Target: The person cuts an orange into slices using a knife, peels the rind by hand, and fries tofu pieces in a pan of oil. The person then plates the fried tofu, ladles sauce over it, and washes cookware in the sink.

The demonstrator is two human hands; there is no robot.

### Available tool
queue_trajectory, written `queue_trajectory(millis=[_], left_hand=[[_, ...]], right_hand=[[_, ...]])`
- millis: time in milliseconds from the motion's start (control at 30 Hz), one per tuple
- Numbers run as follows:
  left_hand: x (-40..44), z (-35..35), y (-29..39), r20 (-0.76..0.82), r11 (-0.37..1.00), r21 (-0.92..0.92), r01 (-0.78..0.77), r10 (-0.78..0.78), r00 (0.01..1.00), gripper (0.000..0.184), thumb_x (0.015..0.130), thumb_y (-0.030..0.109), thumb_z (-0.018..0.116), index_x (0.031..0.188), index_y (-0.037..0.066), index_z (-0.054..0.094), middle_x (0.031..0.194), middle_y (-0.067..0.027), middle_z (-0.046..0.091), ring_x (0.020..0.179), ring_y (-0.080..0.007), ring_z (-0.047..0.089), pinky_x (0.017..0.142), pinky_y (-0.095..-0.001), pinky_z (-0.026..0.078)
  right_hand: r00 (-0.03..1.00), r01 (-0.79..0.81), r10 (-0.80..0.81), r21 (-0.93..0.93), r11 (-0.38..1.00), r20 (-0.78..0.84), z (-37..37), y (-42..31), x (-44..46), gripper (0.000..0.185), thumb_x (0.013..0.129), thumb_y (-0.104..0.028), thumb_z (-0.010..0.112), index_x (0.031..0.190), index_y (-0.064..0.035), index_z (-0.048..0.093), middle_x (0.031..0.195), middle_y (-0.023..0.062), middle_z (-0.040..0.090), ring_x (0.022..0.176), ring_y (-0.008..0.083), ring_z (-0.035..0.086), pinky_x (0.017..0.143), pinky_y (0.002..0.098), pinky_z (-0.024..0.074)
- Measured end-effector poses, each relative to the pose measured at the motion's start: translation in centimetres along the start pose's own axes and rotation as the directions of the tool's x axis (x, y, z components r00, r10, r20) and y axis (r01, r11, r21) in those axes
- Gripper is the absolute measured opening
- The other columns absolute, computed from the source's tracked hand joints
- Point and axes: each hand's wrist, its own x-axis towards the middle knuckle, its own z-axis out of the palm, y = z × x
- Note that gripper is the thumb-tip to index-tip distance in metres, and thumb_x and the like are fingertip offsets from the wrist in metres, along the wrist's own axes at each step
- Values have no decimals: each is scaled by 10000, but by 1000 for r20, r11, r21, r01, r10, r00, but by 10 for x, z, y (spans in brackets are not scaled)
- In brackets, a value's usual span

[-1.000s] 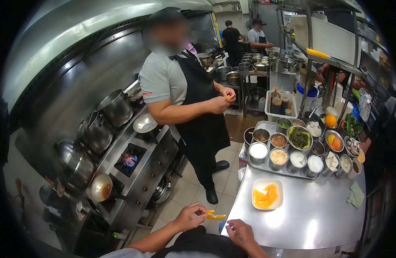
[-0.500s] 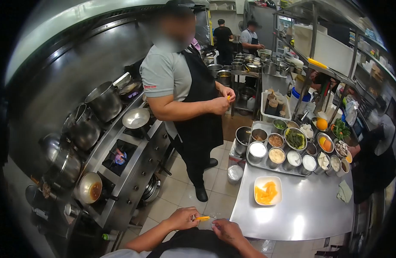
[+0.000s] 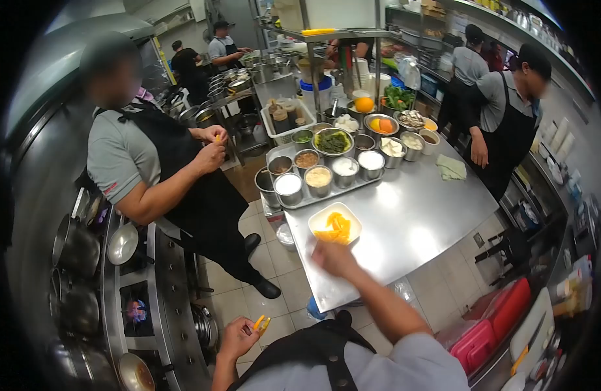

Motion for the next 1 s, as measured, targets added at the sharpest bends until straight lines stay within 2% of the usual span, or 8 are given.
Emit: queue_trajectory(millis=[100, 167, 333, 433, 533, 633, 800, 1000], left_hand=[[4, -2, 5, -4, 998, -11, -66, 66, 998, 141, 672, 109, 699, 754, 36, 611, 698, -72, 579, 554, -150, 567, 537, -276, 462], [6, -5, 9, 9, 996, 7, -91, 91, 996, 140, 673, 107, 698, 755, 34, 610, 698, -75, 577, 554, -149, 565, 537, -276, 462], [4, -6, 4, 4, 994, -49, -99, 100, 995, 144, 704, 65, 706, 771, 3, 595, 711, -55, 558, 566, -93, 526, 525, -223, 428], [3, -9, 3, -71, 989, -44, -144, 140, 988, 148, 708, 64, 710, 782, 1, 599, 723, -51, 562, 566, -89, 526, 529, -217, 430], [-7, -12, 8, -144, 979, -199, -47, 19, 989, 158, 702, 95, 711, 795, 25, 604, 742, -75, 578, 582, -156, 563, 552, -260, 465], [4, -28, 21, -108, 980, -165, -110, 93, 990, 156, 727, 90, 708, 817, 19, 603, 779, -71, 586, 607, -146, 567, 560, -258, 469], [9, -33, 26, -169, 970, -150, -194, 168, 971, 157, 749, 74, 702, 866, 11, 618, 841, -67, 599, 631, -123, 569, 564, -253, 471], [1, -25, 18, -264, 952, -206, -226, 168, 950, 151, 755, 43, 692, 878, -4, 618, 867, -72, 598, 654, -121, 578, 589, -234, 483]], right_hand=[[919, -18, 146, 331, 943, -365, -100, 33, 88, 551, 798, -259, 671, 1264, -35, 481, 684, 118, 639, 584, 218, 620, 581, 349, 499], [903, -161, 309, 432, 887, -298, -166, 22, 131, 828, 792, -180, 643, 1470, -70, 181, 659, 96, 633, 493, 173, 582, 481, 312, 487], [862, -349, 483, 511, 785, -154, -204, 48, 188, 927, 804, -184, 638, 1493, -127, 19, 656, 89, 627, 470, 144, 561, 410, 289, 454], [914, -101, 233, 371, 923, -331, -146, 13, 164, 585, 791, -229, 650, 1295, 1, 461, 744, 115, 668, 610, 214, 638, 560, 336, 517], [991, 134, -134, 316, 939, -23, -17, -29, 95, 324, 791, -314, 664, 714, -1, 636, 726, 166, 633, 687, 223, 618, 620, 360, 469], [808, 244, -455, 492, 836, 373, 29, -107, 13, 406, 777, -251, 744, 1125, -83, 618, 835, 57, 600, 727, 196, 587, 682, 317, 488], [756, 558, -627, 316, 767, 188, 53, -136, -25, 414, 747, -225, 747, 1114, -84, 616, 993, 110, 574, 897, 290, 570, 796, 365, 473], [817, 473, -566, 427, 770, 115, 71, -128, -34, 371, 762, -135, 727, 1104, -64, 601, 1000, 125, 575, 897, 306, 568, 790, 371, 472]])
